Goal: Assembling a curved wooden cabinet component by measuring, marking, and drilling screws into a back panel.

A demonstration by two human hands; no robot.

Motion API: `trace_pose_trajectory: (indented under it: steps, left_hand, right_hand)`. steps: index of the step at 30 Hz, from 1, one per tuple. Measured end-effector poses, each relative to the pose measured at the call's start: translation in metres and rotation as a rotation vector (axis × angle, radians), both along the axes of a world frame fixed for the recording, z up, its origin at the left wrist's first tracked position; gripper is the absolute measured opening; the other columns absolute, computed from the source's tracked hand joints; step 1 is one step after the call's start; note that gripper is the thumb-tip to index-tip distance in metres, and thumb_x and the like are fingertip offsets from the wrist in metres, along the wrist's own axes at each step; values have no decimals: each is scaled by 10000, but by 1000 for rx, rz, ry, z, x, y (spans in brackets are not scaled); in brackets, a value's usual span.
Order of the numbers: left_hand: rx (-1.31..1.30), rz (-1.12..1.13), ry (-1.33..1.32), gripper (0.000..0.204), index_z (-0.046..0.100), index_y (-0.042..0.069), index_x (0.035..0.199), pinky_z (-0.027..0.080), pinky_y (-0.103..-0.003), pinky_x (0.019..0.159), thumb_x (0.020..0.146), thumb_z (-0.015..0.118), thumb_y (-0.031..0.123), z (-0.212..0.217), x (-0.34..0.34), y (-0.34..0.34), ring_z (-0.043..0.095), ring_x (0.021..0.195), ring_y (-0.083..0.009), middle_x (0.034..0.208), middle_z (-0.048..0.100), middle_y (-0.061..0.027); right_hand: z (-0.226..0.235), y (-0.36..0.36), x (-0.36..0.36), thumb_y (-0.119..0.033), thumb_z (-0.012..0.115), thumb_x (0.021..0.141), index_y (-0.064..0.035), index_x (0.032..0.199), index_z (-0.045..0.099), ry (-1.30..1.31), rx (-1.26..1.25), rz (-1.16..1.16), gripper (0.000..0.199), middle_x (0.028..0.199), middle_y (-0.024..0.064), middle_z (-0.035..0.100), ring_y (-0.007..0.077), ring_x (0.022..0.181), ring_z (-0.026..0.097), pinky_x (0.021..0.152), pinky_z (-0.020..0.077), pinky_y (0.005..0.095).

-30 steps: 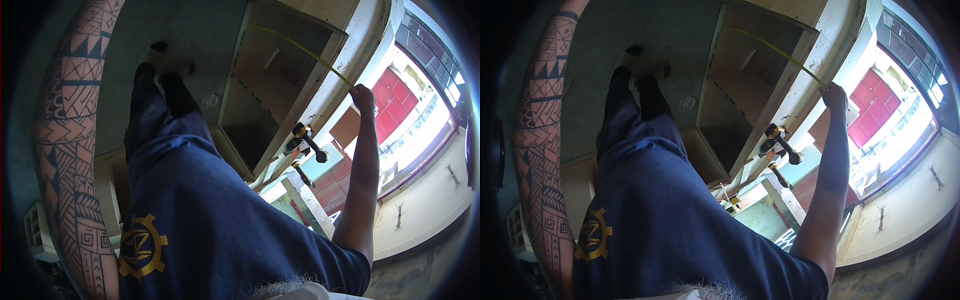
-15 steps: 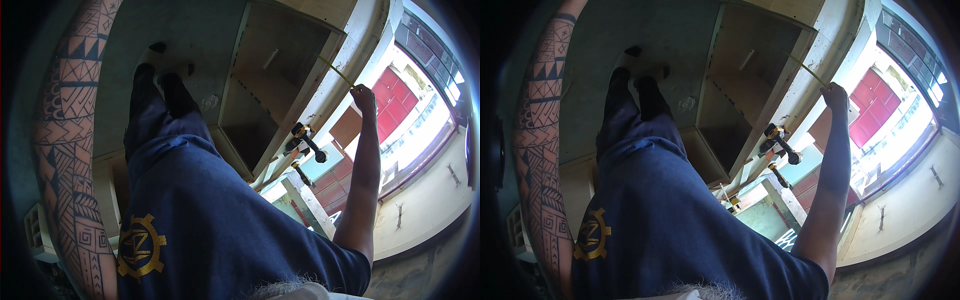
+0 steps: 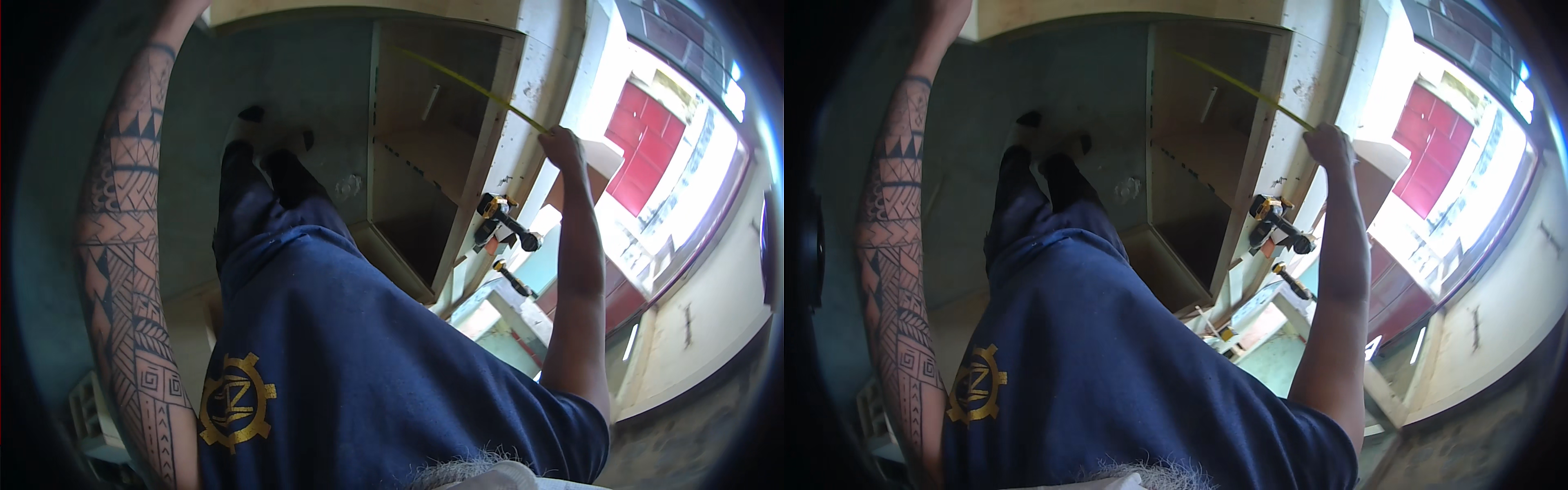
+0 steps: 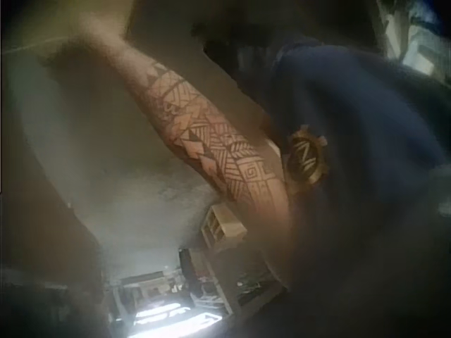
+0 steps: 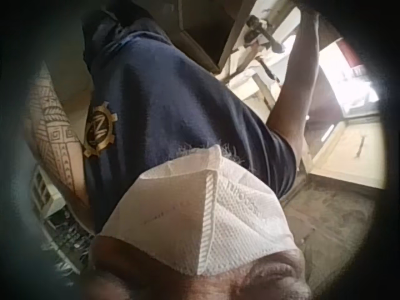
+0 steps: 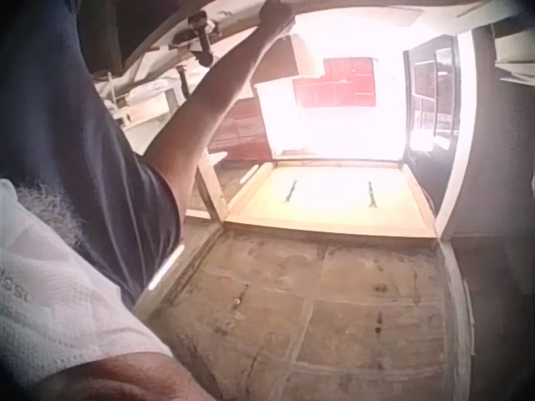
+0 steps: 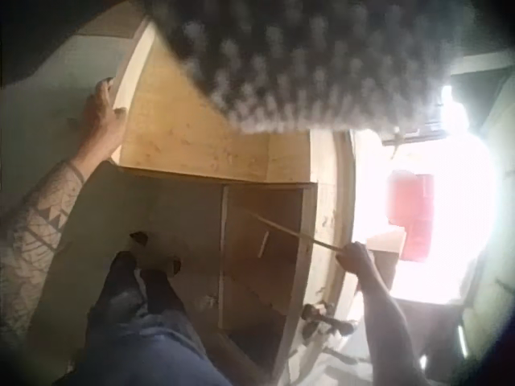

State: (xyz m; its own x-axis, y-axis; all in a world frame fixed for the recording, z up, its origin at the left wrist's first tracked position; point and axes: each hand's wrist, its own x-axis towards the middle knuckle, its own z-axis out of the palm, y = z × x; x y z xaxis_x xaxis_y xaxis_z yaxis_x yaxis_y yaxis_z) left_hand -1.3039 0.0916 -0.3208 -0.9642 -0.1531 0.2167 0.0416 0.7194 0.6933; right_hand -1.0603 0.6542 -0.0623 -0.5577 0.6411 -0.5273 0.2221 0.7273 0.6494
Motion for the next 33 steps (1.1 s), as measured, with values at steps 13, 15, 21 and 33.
trace_pose_trajectory:
  steps: [13, 15, 21, 33]
  left_hand:
    - [-17, -12, -107, 602, 473, -79, 1346, 475, -488, 1041, 830, 662, 166, -12, -24, 18, 587, 1181, -456, 1262, 585, -315]
    - [-16, -29, -105, 603, 472, -89, 1341, 480, -486, 1037, 822, 672, 145, -10, -25, 26, 587, 1178, -461, 1262, 578, -322]
    - [45, -12, -232, 609, 459, -89, 1359, 497, -510, 1023, 857, 681, 177, 12, -17, 59, 582, 1186, -475, 1311, 546, -340]
    - [-537, 163, -312, 836, 344, -9, 1406, 490, -564, 901, 890, 589, 602, 73, 37, 107, 519, 1174, -502, 1245, 542, -291]
  right_hand:
    - [-53, -148, 246, -420, 639, 867, -94, 1148, 673, 175, -262, -426, 432, 1137, 213, 654, 392, 1071, 647, 908, 547, 481]
    - [-56, -172, 296, -431, 668, 840, -80, 1087, 700, 213, -404, -672, 430, 1083, 203, 696, 372, 1067, 661, 911, 546, 468]
    - [-103, -265, 452, -419, 648, 863, -1, 1183, 674, 330, -393, -1258, 527, 1214, 222, 681, 364, 1162, 638, 986, 512, 445]
    - [-135, -380, 637, -363, 576, 889, 34, 1029, 708, 816, -445, -1931, 442, 911, 221, 708, 311, 777, 704, 674, 563, 447]
